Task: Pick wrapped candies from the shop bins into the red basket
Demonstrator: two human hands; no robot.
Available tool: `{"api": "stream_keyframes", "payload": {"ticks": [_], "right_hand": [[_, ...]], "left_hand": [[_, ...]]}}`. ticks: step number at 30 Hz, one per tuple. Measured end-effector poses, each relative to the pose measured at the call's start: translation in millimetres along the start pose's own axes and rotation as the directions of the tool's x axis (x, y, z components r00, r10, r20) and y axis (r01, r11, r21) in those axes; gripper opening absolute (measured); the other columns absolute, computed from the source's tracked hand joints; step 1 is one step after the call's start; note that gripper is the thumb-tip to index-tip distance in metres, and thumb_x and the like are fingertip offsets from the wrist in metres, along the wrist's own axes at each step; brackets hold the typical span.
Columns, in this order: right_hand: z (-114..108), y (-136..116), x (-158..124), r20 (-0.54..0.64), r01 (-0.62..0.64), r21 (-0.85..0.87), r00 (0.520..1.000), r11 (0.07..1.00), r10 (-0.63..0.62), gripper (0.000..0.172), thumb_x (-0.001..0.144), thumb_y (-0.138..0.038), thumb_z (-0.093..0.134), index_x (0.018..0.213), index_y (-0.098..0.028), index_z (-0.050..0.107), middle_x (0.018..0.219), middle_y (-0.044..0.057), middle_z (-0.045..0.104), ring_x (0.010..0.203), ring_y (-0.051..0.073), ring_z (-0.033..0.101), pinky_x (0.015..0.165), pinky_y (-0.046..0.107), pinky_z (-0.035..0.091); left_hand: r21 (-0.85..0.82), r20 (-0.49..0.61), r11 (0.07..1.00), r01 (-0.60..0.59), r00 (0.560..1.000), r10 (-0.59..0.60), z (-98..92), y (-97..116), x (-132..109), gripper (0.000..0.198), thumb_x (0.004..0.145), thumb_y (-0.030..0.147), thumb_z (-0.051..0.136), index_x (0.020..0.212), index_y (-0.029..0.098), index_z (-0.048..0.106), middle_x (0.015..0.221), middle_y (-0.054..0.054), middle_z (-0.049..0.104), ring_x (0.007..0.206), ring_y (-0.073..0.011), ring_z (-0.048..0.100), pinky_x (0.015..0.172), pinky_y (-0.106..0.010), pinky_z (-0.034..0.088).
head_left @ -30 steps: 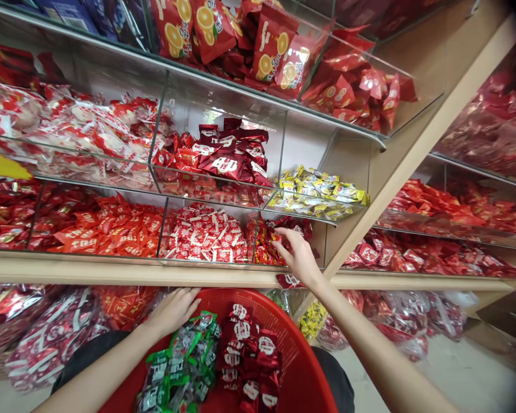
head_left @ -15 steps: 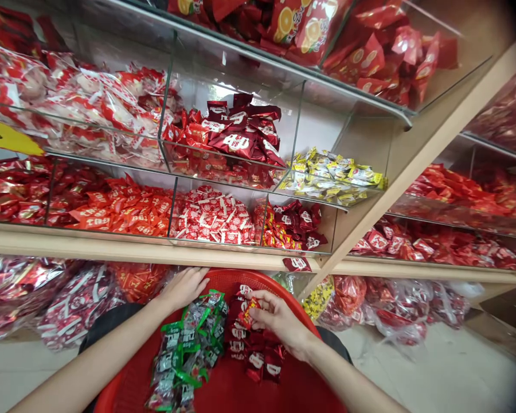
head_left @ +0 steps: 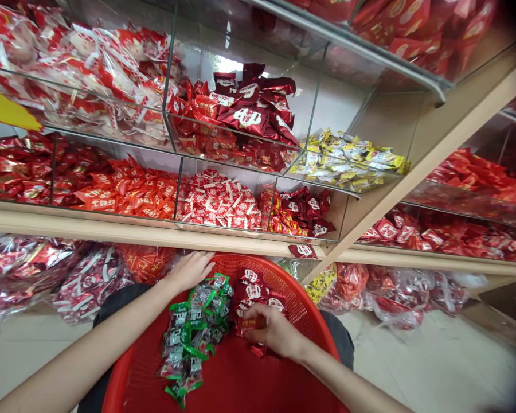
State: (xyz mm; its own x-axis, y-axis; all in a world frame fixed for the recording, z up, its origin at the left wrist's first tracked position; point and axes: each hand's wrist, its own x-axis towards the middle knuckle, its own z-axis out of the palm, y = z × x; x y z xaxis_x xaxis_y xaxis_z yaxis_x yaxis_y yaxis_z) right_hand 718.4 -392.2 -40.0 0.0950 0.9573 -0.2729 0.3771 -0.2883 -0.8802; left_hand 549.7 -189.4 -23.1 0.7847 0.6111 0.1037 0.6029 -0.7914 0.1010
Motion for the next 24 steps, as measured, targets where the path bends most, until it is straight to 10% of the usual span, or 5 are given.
{"api": "stream_keyframes", "payload": {"ticks": [8, 24], "right_hand": [[29.9, 3.4, -4.7, 0.158, 0.173, -0.736, 0.984, 0.655, -0.083, 0.014, 0.074, -0.024, 0.057, 0.087, -0.019, 0.058, 0.092, 0.004, 0.063, 0.089, 0.020, 0.054, 0.073, 0.026, 0.040], [64.1, 30.0, 5.8, 0.175, 0.260, -0.918, 0.943, 0.301, -0.284, 0.007, 0.083, -0.020, 0.051, 0.089, -0.018, 0.054, 0.086, 0.006, 0.061, 0.085, 0.022, 0.052, 0.072, 0.035, 0.041]], "left_hand": [[0.015, 0.008, 1.000, -0.021, 1.000, 0.021, -4.6, 2.6, 0.2, 0.038, 0.090, 0.033, 0.029, 0.118, 0.017, 0.047, 0.104, -0.012, 0.062, 0.096, -0.0236, 0.058, 0.081, -0.034, 0.045], [0.008, 0.009, 1.000, -0.015, 1.000, 0.015, -2.5, 2.1, -0.2, 0.038, 0.090, 0.032, 0.028, 0.119, 0.017, 0.047, 0.105, -0.011, 0.062, 0.097, -0.0232, 0.058, 0.081, -0.034, 0.045]]}}
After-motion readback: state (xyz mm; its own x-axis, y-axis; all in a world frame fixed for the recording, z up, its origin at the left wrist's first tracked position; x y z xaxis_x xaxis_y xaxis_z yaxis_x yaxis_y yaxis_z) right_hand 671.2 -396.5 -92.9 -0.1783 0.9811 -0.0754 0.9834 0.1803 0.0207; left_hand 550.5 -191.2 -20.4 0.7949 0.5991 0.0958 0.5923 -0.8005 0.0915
